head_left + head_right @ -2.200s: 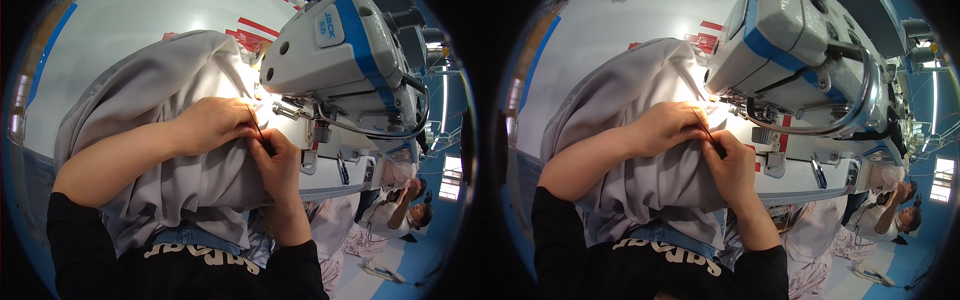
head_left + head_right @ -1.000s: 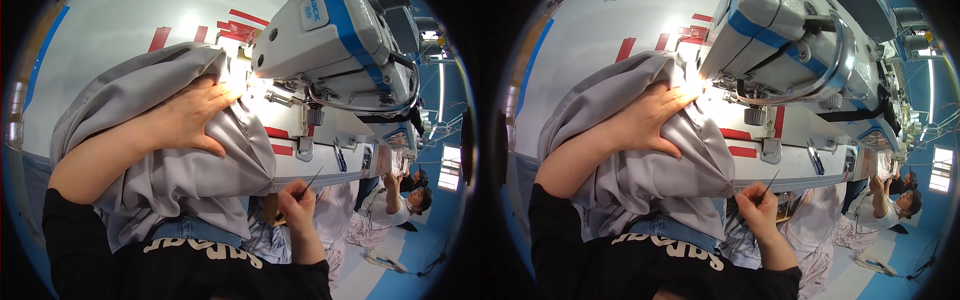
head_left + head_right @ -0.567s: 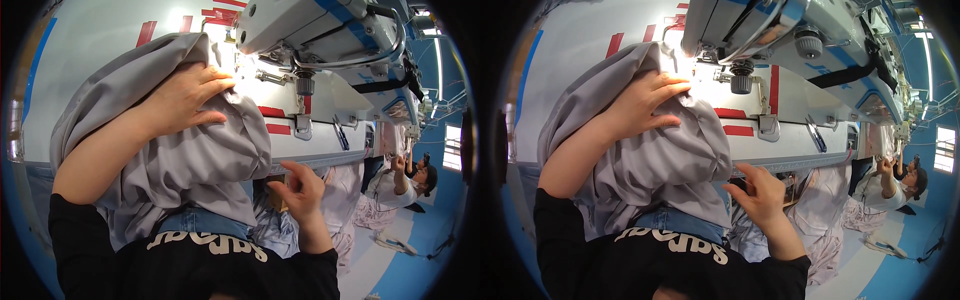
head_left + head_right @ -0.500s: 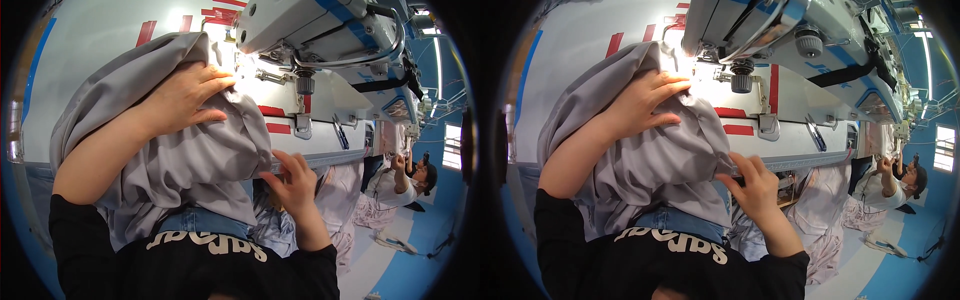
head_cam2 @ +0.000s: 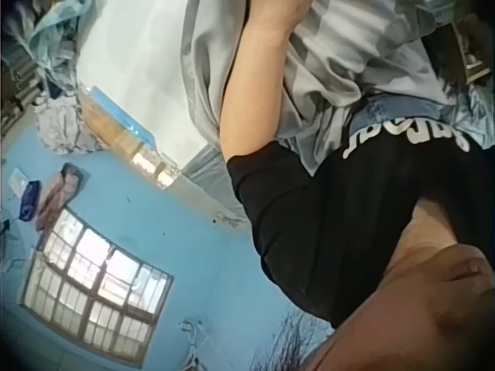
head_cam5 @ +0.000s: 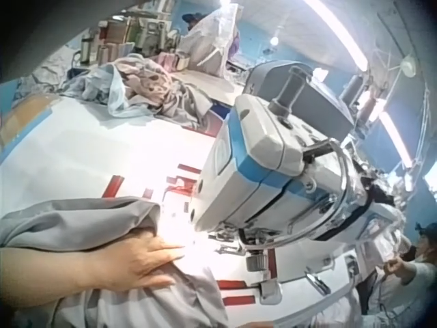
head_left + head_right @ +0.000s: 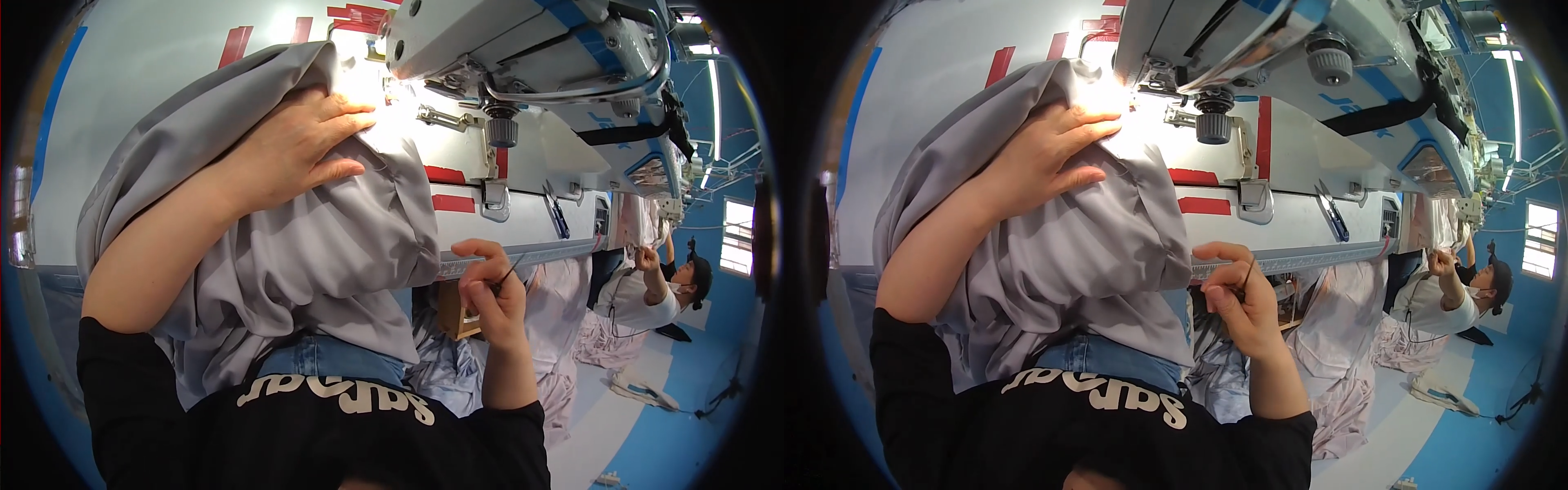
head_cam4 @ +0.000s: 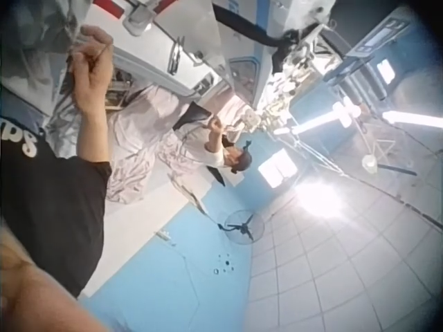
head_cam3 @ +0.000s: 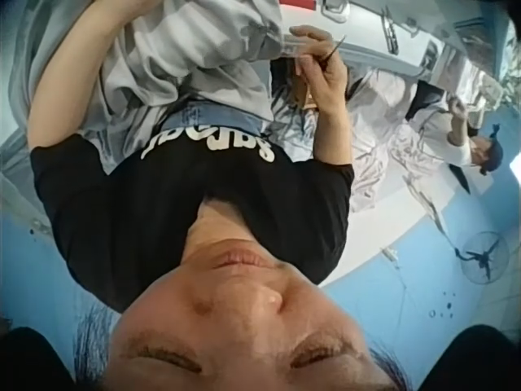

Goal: Using an industrial sewing machine to stitch the edges of a grey fabric pillowcase.

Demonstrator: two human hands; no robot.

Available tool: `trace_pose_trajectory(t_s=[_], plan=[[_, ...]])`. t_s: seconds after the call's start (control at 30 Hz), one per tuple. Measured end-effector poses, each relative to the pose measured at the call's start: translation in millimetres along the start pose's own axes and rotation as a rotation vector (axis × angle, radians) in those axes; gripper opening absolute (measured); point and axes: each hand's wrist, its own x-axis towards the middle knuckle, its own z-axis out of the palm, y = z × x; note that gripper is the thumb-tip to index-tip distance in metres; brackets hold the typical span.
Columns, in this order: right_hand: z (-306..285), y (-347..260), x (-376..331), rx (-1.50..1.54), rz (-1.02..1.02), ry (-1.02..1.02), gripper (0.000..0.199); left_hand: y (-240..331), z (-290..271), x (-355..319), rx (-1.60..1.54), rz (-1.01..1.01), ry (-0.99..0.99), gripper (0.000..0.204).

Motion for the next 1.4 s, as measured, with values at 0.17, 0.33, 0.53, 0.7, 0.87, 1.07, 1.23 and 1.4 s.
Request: trace_pose_trajectory(t_s=[0.17,0.33,0.53,0.7,0.87,1.07,1.23,1.4], plan=[[9.0,-7.2,8.4,0.239,0.103,0.106,0.012,-1.8,-0.2,-0.3,-0.008,0.017,0.017,0.046],[9.9,-8.4,13.5,-0.24,-0.122,0.173,0.01,0.0,-0.7,0.4,-0.027,-0.001,0.004,0.046],[9.6,-12.2,15.9,-0.719,-0.145,-0.075,0.013,-1.6,-1.6,0.8,-0.023,0.02,0.022,0.046],[16.6,-8.5,29.8,-0.206,-0.221,-0.158,0.007,1.1,-0.8,2.9,0.003,0.021,-0.004,0.048],[20.2,-16.1,44.4,0.092,0.159,-0.221,0.005,0.3,-0.1,2.0,-0.017,-0.001,-0.021,0.05],[13.8,-1.8,44.8,-0.625,-0.148,-0.02,0.008,1.9,-0.2,1.7,-0.048,-0.024,-0.03,0.053],[-13.3,11.1,31.8,-0.548,0.054,0.19,0.008,0.3,-2.4,0.6,-0.071,-0.028,-0.044,0.056],[-14.4,-6.3,17.1,-0.29,0.175,0.232,0.008,-2.3,-3.1,1.5,-0.001,0.042,0.015,0.051]])
